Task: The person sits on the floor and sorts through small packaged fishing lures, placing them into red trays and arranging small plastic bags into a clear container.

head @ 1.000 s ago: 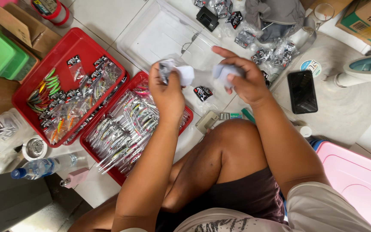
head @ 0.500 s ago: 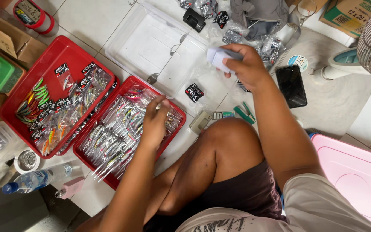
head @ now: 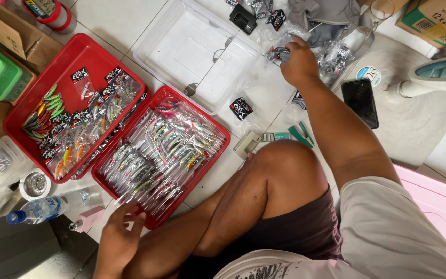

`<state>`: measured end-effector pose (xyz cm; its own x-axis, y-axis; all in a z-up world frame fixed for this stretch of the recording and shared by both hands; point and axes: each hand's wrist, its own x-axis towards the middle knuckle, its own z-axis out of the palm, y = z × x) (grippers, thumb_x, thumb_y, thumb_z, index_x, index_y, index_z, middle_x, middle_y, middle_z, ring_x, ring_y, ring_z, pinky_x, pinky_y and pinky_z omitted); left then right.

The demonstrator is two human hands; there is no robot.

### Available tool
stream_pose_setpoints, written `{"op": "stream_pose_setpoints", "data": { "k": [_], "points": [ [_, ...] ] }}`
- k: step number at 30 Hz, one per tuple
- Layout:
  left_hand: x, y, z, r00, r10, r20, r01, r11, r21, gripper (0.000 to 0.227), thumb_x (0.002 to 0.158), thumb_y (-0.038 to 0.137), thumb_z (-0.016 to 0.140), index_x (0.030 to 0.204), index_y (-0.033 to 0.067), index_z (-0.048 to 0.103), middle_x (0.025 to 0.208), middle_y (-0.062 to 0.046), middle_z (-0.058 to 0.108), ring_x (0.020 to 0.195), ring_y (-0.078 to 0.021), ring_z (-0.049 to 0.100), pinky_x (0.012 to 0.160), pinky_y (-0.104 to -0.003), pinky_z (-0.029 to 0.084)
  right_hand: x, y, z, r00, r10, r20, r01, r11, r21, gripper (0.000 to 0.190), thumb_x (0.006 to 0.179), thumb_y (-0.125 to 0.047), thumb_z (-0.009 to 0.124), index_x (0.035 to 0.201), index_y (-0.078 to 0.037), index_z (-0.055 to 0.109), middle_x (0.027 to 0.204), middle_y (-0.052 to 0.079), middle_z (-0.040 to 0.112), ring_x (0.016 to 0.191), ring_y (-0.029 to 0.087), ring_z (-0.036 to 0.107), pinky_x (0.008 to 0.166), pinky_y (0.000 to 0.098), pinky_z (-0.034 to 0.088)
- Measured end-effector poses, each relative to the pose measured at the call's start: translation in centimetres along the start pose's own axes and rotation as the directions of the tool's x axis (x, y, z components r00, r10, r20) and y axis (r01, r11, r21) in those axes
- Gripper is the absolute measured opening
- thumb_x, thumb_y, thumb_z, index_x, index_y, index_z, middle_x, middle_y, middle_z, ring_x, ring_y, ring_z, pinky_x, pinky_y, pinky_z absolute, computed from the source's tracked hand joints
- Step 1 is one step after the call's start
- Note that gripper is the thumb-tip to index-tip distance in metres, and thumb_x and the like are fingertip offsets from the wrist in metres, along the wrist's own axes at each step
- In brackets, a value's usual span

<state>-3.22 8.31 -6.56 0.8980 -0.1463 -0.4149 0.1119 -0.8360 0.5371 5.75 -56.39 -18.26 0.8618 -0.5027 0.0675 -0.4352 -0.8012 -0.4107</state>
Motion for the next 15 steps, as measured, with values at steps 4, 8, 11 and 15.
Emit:
{"op": "stream_pose_setpoints", "data": {
  "k": [4, 8, 11, 15],
  "points": [
    [0.9, -1.3, 1.3, 0.996, -0.036, 0.084, 0.005, 0.937, 0.349, 0.058, 0.085, 0.043, 0.068, 0.139, 0.0217, 0.059, 0.115, -0.003, 0.074, 0.100, -0.0214, 0.073, 0.088, -0.049, 0.055, -2.6, -2.6, 0.4, 0.920, -0.357, 0.162, 0.387, 0.893, -0.231, 0.051, 0.084, 0.005, 0.056, 0.134, 0.001, 0.061, 0.138, 0.022, 0.060, 0.116, 0.042, 0.061, 0.074, 0.0572, 0.057],
    [1.5, 0.7, 1.6, 0.963, -0.147, 0.227, 0.050, 0.922, 0.383, 0.059, 0.090, 0.044, 0.055, 0.145, 0.0216, 0.052, 0.143, -0.004, 0.063, 0.132, -0.0304, 0.058, 0.110, -0.051, 0.042, -4.2, -1.5, 4.9, 0.755, -0.599, 0.266, 0.654, 0.666, -0.358, 0.034, 0.083, 0.004, 0.053, 0.115, -0.002, 0.061, 0.111, 0.015, 0.061, 0.095, 0.035, 0.059, 0.061, 0.0474, 0.054],
    [1.6, -0.6, 2.5, 0.954, -0.098, 0.284, -0.006, 0.939, 0.343, 0.056, 0.090, 0.033, 0.053, 0.145, 0.0236, 0.052, 0.142, -0.005, 0.064, 0.132, -0.0298, 0.058, 0.109, -0.050, 0.044, -4.9, -0.7, 6.6, 0.790, -0.571, 0.224, 0.611, 0.705, -0.359, 0.039, 0.084, 0.004, 0.052, 0.122, -0.004, 0.059, 0.118, 0.014, 0.058, 0.099, 0.034, 0.057, 0.067, 0.0458, 0.055],
    [1.4, -0.3, 2.5, 0.925, -0.155, 0.346, 0.024, 0.935, 0.353, 0.054, 0.089, 0.027, 0.050, 0.143, 0.0253, 0.054, 0.135, -0.007, 0.068, 0.125, -0.0314, 0.063, 0.106, -0.045, 0.048, -6.7, -2.8, 5.8, 0.902, -0.358, 0.243, 0.394, 0.911, -0.119, 0.084, 0.066, 0.020, 0.062, 0.144, -0.003, 0.043, 0.136, 0.018, 0.043, 0.115, 0.039, 0.046, 0.092, 0.0486, 0.050]
  ]
}}
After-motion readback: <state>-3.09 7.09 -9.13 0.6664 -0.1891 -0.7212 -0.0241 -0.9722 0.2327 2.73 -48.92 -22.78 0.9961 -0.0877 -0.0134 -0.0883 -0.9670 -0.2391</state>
